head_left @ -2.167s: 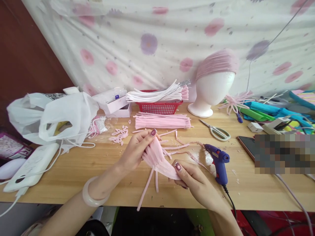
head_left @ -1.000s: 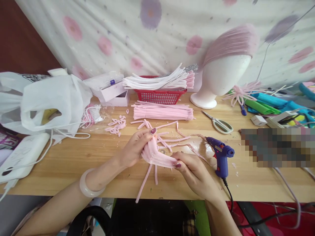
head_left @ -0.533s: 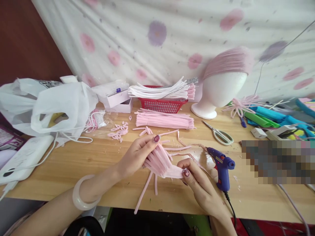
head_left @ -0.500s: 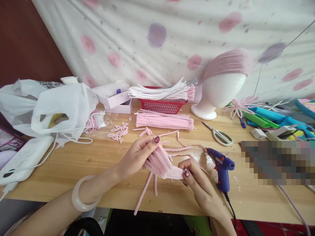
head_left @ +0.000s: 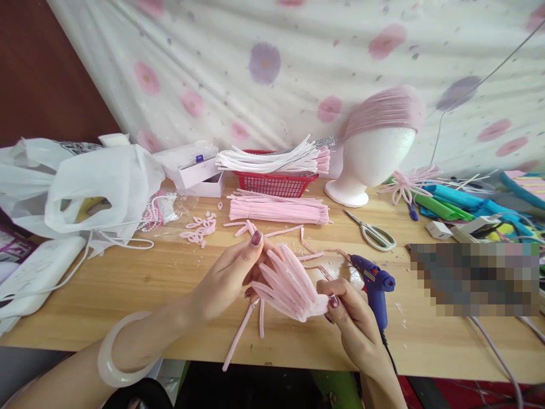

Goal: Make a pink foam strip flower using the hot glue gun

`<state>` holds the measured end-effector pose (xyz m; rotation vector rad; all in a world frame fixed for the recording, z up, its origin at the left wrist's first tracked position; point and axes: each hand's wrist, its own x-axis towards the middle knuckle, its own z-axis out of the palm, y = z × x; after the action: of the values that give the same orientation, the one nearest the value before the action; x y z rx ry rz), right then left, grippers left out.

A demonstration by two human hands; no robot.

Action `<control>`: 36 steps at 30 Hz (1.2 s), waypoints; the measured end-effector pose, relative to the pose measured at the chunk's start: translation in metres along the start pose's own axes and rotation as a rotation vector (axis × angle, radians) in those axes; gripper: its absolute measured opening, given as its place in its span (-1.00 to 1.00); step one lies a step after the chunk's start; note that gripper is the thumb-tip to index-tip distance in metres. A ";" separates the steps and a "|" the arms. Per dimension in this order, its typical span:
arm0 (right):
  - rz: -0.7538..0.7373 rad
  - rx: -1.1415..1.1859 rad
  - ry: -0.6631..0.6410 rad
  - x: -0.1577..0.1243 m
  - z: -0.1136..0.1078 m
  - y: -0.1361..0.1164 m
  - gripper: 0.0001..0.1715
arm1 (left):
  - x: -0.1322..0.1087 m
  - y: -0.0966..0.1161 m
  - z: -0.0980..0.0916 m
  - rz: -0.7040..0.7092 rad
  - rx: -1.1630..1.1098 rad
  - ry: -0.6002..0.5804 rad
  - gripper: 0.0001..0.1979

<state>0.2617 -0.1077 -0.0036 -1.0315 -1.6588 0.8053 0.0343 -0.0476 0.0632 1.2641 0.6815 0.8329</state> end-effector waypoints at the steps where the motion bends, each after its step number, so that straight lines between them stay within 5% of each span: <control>1: 0.005 -0.009 0.013 -0.001 0.000 0.001 -0.73 | 0.000 0.001 0.000 -0.001 0.001 0.001 -0.49; 12: 0.039 -0.052 0.097 -0.004 -0.001 0.005 -0.69 | 0.007 0.013 0.005 -0.022 0.108 -0.033 -0.69; 18: 0.020 -0.020 0.024 -0.001 -0.001 0.000 -0.69 | 0.007 0.015 0.009 -0.035 0.059 -0.054 -0.78; 22: 0.071 -0.064 -0.107 0.008 -0.002 -0.013 -0.63 | 0.006 0.018 0.007 -0.050 0.047 -0.062 -0.85; 26: 0.089 -0.025 -0.030 0.025 -0.001 -0.035 -0.56 | 0.007 0.021 0.005 -0.059 0.063 -0.165 -0.87; 30: 0.068 -0.016 -0.093 0.045 0.003 -0.057 -0.49 | 0.007 0.023 0.006 -0.005 0.178 -0.258 -0.81; 36: 0.076 0.071 -0.143 0.061 0.007 -0.072 -0.52 | 0.003 0.030 0.011 0.105 0.358 -0.216 -0.74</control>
<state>0.2270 -0.0826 0.0813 -1.0113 -1.7064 1.0014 0.0397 -0.0482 0.0942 1.6979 0.6096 0.6631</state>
